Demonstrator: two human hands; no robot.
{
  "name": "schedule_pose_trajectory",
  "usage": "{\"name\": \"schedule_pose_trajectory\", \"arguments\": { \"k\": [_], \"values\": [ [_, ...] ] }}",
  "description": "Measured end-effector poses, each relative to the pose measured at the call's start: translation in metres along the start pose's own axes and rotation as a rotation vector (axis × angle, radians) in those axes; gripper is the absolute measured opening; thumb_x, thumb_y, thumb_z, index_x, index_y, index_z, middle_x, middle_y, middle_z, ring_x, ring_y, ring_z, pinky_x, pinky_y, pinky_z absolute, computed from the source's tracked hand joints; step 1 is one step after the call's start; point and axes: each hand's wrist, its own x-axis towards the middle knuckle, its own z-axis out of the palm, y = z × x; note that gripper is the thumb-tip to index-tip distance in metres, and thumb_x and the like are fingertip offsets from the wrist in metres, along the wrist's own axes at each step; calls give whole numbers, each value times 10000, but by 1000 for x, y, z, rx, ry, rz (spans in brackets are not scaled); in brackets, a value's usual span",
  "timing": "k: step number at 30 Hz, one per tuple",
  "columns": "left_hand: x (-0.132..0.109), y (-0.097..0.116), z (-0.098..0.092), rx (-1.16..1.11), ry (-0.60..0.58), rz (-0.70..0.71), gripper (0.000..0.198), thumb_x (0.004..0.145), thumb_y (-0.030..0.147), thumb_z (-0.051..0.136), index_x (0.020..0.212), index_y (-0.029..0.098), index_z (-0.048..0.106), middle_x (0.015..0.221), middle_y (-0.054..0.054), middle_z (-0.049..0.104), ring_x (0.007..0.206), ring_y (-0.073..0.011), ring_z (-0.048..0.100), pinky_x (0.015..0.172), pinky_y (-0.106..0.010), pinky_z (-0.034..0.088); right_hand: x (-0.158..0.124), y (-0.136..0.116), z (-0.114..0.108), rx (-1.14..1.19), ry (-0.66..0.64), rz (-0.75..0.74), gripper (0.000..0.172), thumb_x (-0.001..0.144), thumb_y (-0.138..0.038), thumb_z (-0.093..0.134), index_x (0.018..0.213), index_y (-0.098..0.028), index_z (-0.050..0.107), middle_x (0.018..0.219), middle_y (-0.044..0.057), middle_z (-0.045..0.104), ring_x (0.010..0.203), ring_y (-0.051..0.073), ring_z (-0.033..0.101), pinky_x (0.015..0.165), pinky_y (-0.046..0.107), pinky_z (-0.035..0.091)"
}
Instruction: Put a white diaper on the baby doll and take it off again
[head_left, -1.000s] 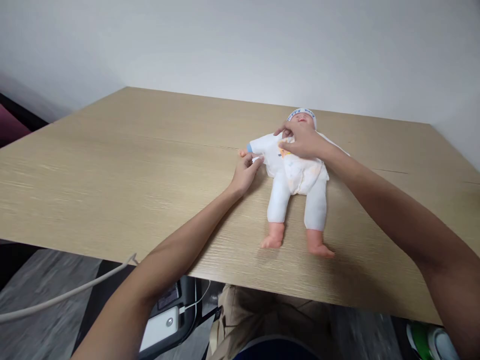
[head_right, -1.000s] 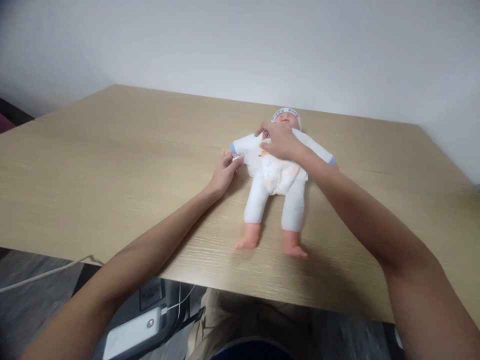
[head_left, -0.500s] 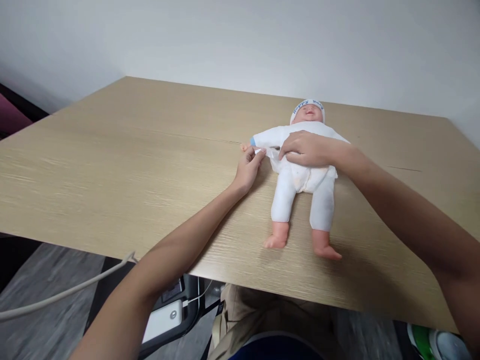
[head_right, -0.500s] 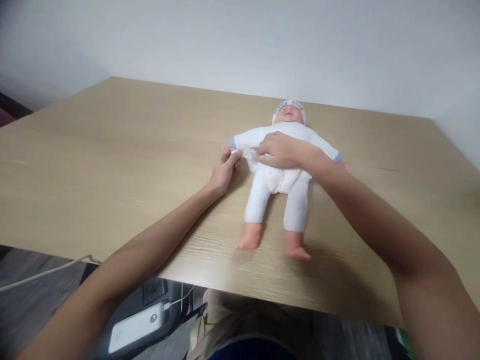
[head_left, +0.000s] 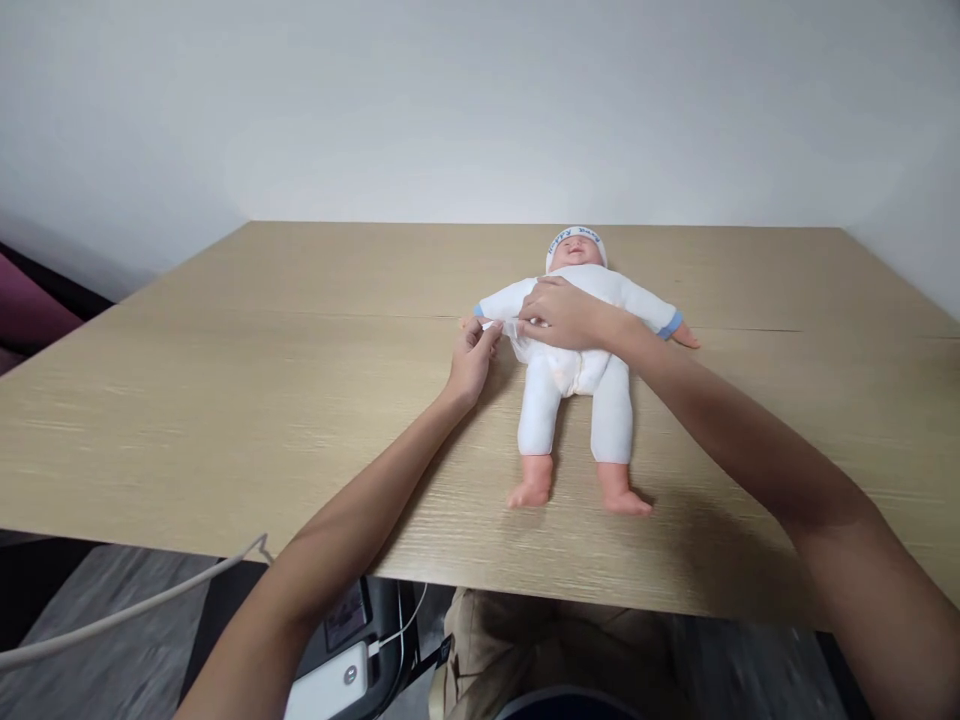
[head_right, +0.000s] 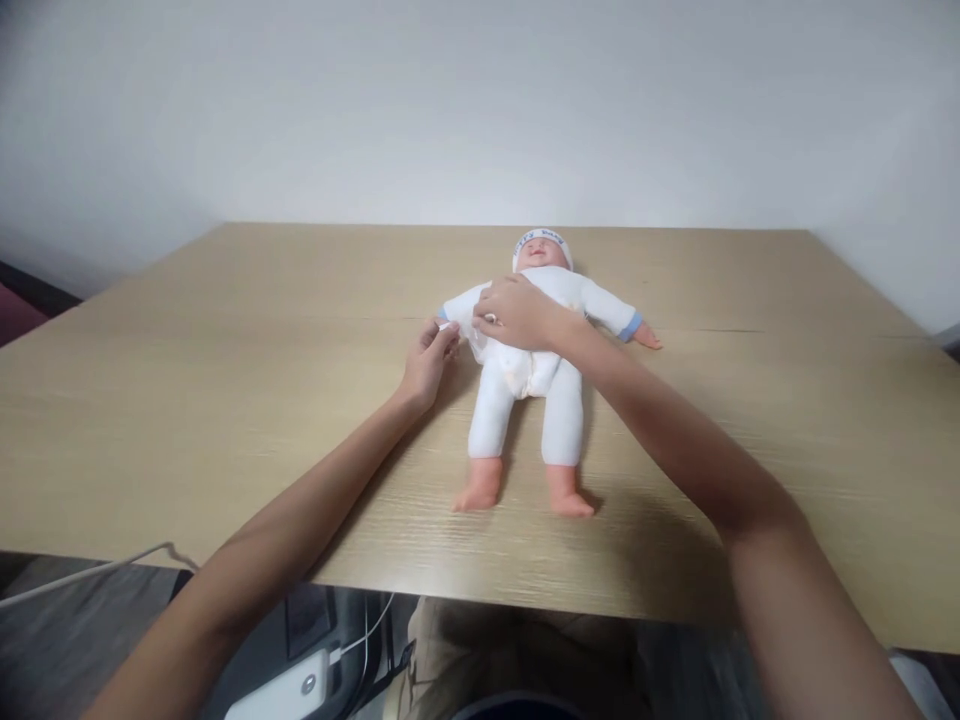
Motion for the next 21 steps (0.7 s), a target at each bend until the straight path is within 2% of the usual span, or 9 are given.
{"name": "schedule_pose_trajectory", "arguments": {
  "k": [2, 4, 6, 9, 11, 16, 21],
  "values": [
    [3, 1, 4, 2, -3, 16, 458, 970, 562, 749, 770, 235, 500, 712, 37, 470, 672, -133, 476, 668, -269, 444, -12, 0, -10, 32, 147, 61, 293, 1090, -367, 557, 1080, -277, 836, 1102, 89, 815, 1123, 317, 679, 1142, 541, 419],
    [6, 3, 10, 2, -20, 30, 456, 977, 564, 742, 765, 235, 509, 703, 34, 483, 684, -138, 486, 690, -277, 454, -26, 0, -19, 48, 290, 154, 274, 1105, -391, 559, 1194, -294, 800, 1133, 81, 787, 1188, 321, 662, 1165, 533, 421],
    [8, 6, 18, -4, -48, 50, 446, 984, 560, 741, 768, 235, 525, 691, 31, 500, 679, -141, 487, 692, -285, 454, -39, 1, -24, 93, 373, 266, 236, 1107, -395, 562, 1172, -285, 761, 1061, 71, 761, 1107, 302, 671, 1106, 494, 473],
    [13, 10, 31, -34, -66, 71, 445, 982, 562, 752, 772, 238, 532, 681, 26, 505, 652, -141, 462, 647, -290, 423, -51, 4, -22, 227, 386, 397, 162, 1075, -392, 597, 1061, -263, 693, 935, 40, 727, 847, 241, 644, 890, 414, 529],
    [16, 12, 39, -47, -59, 69, 457, 986, 575, 750, 772, 243, 522, 683, 23, 493, 641, -146, 442, 616, -294, 401, -55, 7, -17, 311, 398, 433, 143, 1037, -386, 628, 982, -256, 651, 891, 24, 712, 758, 207, 602, 803, 379, 517],
    [21, 15, 52, -34, -65, 72, 447, 1002, 571, 748, 787, 240, 538, 696, 27, 470, 648, -149, 444, 615, -301, 394, -59, 8, -6, 439, 474, 495, 207, 1004, -427, 670, 911, -263, 586, 827, -10, 669, 718, 178, 558, 747, 349, 481],
    [21, 26, 59, -20, -144, 62, 368, 1010, 480, 746, 803, 218, 591, 734, 20, 531, 682, -143, 459, 642, -290, 383, -58, 8, -7, 474, 440, 505, 377, 1043, -571, 653, 849, -268, 537, 731, -36, 549, 691, 172, 498, 705, 343, 427]
  ]
}}
